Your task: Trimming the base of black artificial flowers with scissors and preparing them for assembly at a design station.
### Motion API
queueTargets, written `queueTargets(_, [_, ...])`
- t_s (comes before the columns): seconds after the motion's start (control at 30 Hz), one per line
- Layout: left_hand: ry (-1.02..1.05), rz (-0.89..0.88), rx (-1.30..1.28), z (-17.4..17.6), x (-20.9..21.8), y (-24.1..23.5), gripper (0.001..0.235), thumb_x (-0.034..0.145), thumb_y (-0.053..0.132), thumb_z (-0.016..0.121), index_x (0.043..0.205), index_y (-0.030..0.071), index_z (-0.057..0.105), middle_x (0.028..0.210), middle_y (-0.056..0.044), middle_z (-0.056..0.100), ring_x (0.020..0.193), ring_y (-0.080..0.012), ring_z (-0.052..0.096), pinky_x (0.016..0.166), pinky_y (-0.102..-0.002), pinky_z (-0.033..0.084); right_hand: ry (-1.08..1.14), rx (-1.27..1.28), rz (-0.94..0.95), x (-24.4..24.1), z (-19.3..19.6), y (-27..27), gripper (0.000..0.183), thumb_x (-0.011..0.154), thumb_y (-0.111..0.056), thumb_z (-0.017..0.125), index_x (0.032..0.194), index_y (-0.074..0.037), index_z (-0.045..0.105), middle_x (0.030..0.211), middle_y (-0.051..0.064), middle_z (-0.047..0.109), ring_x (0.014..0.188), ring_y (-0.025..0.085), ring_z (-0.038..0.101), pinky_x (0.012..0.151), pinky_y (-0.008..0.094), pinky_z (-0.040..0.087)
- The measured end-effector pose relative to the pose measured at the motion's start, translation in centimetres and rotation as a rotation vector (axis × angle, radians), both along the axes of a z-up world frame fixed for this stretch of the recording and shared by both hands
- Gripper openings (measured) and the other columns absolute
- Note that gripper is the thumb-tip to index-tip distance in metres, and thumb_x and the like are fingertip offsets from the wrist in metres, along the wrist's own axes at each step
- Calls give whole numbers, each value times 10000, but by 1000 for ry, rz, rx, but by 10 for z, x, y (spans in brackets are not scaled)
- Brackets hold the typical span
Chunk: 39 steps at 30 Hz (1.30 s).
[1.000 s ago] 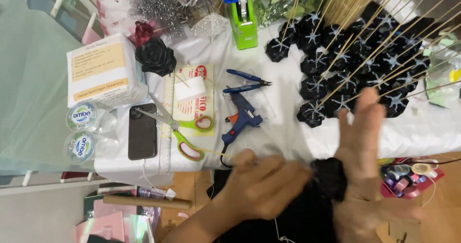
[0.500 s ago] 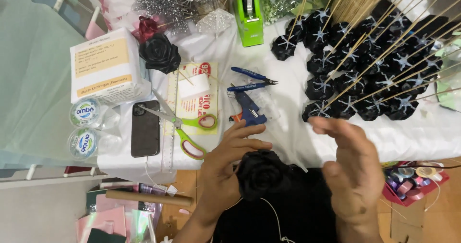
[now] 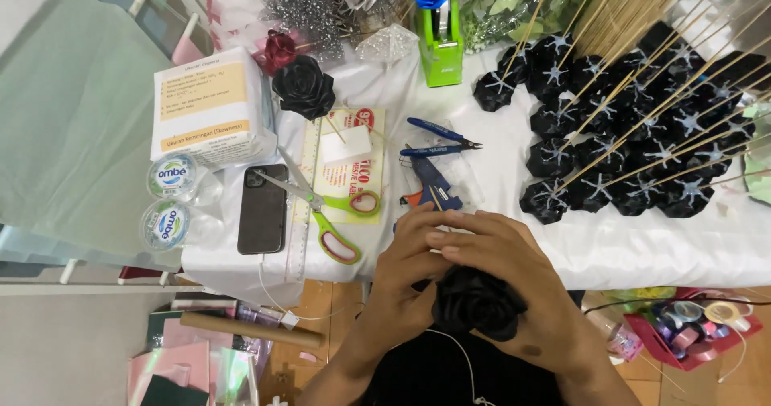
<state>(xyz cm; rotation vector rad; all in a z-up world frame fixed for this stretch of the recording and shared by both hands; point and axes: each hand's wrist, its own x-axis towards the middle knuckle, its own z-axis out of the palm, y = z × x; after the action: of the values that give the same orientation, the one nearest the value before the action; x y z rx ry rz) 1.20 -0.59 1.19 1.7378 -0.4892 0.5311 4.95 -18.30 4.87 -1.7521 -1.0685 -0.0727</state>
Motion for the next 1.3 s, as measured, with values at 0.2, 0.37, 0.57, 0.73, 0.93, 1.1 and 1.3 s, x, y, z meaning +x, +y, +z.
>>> queueTargets(0.2, [-60, 58, 44, 14, 2, 1, 177, 1022, 101, 521, 917, 35, 649, 1113, -110, 581, 1079, -313, 561, 979, -446, 440, -17, 10, 23, 3, 5, -1, 370, 968, -355, 624, 1265, -137, 586, 1381, 90, 682, 1448, 339, 560, 1246, 527, 371])
queueTargets(0.37, [-176, 176, 257, 2, 7, 6, 155, 1033, 1, 537, 1137, 22, 650, 1209, -171, 688, 1022, -348, 700, 868, -431, 556, 0, 48, 20, 1, 11, 1, 452, 857, -312, 793, 1217, -148, 574, 1295, 111, 729, 1405, 368, 615, 1249, 536, 371])
queueTargets(0.57, [-267, 327, 348, 3, 2, 26, 158, 969, -94, 512, 961, -43, 661, 983, -208, 716, 813, -348, 722, 679, -409, 581, 59, 106, 163, 15, 27, 28, 545, 785, -310, 871, 1217, -111, 603, 1251, 75, 742, 1324, 317, 699, 1222, 486, 458])
queueTargets(0.73, [50, 280, 64, 16, -11, 70, 181, 1016, 93, 573, 1094, -7, 702, 1147, -188, 743, 1063, -321, 750, 958, -405, 584, 12, 34, 180, 44, 12, 52, 812, 781, -532, 757, 1394, -62, 504, 1359, 123, 674, 1307, 306, 652, 1157, 452, 530])
queueTargets(0.93, [192, 512, -143, -1, 10, 115, 109, 1016, 60, 583, 1086, 41, 665, 1129, -133, 750, 1051, -221, 761, 1001, -331, 613, 37, -216, -157, 97, -1, 108, 308, 948, -68, 690, 1252, -41, 648, 1108, 98, 697, 970, 216, 671, 882, 329, 544])
queueTargets(1.1, [335, 627, -142, -7, 31, 133, 117, 1013, 115, 606, 1066, 62, 696, 1084, -69, 758, 1031, -179, 751, 921, -296, 621, -149, -553, -191, 131, -49, 145, 611, 841, -336, 826, 1355, -84, 611, 1214, 123, 615, 1062, 339, 590, 891, 435, 497])
queueTargets(1.3, [274, 585, -94, -36, 35, 140, 136, 1041, 61, 576, 1118, 27, 682, 1123, -77, 716, 1082, -185, 703, 1016, -311, 582, -347, -777, -256, 139, -86, 173, 563, 880, -596, 729, 1084, -74, 685, 1062, 152, 667, 1043, 407, 577, 851, 459, 476])
